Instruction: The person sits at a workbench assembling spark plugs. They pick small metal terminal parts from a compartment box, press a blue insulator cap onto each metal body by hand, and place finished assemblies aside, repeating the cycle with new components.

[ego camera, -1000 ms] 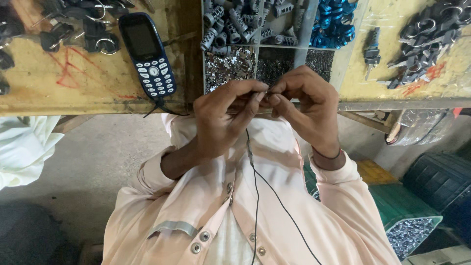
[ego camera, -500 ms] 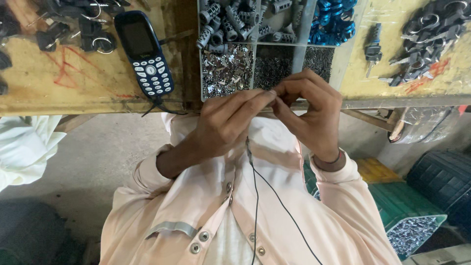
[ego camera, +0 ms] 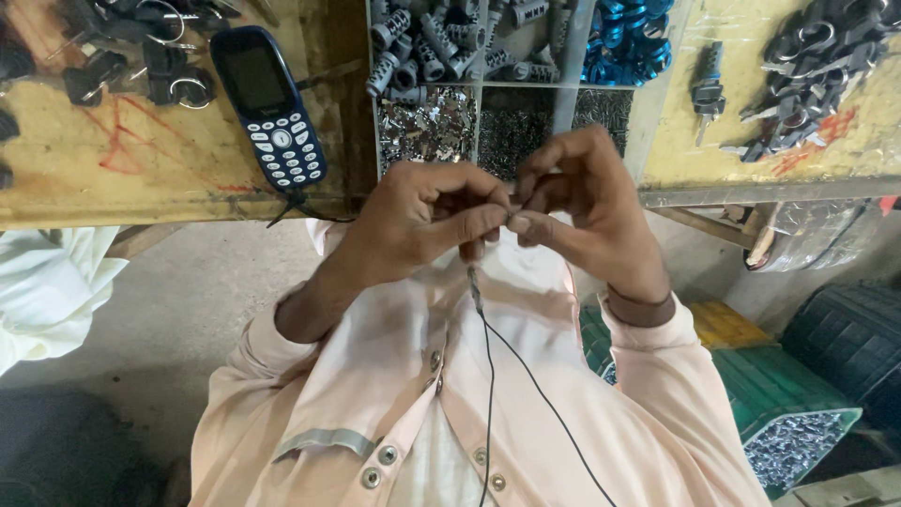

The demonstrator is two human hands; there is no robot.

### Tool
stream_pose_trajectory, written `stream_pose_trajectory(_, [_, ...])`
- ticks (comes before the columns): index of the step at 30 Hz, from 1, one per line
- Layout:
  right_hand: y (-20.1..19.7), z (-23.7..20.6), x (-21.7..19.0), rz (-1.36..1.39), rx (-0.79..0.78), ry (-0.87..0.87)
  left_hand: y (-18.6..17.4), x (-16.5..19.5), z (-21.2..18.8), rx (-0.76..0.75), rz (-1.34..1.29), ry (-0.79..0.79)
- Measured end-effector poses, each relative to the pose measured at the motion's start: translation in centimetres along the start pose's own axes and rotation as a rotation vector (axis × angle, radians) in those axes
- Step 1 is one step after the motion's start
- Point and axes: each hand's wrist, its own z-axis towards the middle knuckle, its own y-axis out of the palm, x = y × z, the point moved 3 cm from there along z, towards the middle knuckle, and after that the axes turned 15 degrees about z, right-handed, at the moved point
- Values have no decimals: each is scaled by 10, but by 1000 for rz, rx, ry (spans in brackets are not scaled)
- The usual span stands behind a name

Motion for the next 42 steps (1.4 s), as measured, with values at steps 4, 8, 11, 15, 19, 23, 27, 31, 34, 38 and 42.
stream_pose_trajectory(4, [-6, 6, -6, 270, -47, 318, 2, -7, 1, 35, -71, 45])
stream_pose_trajectory(8, [-19, 7, -37, -1242, 81, -177, 3, -14, 3, 167, -72, 11])
stream_pose_trajectory(11, [-34, 5, -31, -1482, 112, -127, 4, -16, 9, 181, -46, 26])
stream_pose_trajectory(15, [-55, -5, -15, -1356, 157, -158, 8, -16, 13, 222, -60, 39])
stream_pose_trajectory(19, [-63, -9, -15, -964, 165, -168, 7, -10, 11, 215, 24, 56])
stream_pose_trajectory(23, [-43, -8, -13, -307, 282, -88, 9, -2, 9, 291, 253, 108])
stream_pose_trajectory(27, [0, -10, 2, -433, 228, -313, 23, -3, 10, 279, -31, 39])
stream_pose_trajectory(31, [5, -13, 11, -563, 225, -360, 23, -7, 11, 184, -238, 11])
stream_pose_trajectory(34, [-1, -14, 13, -537, 181, -341, 22, -5, 8, 185, -183, 64])
stream_pose_trajectory(38, [-3, -16, 19, -544, 207, -379, 30, 3, 2, 324, 28, 123])
stream_pose_trajectory(42, [-2, -16, 26, -668, 232, -538, 27, 7, 3, 347, 112, 158])
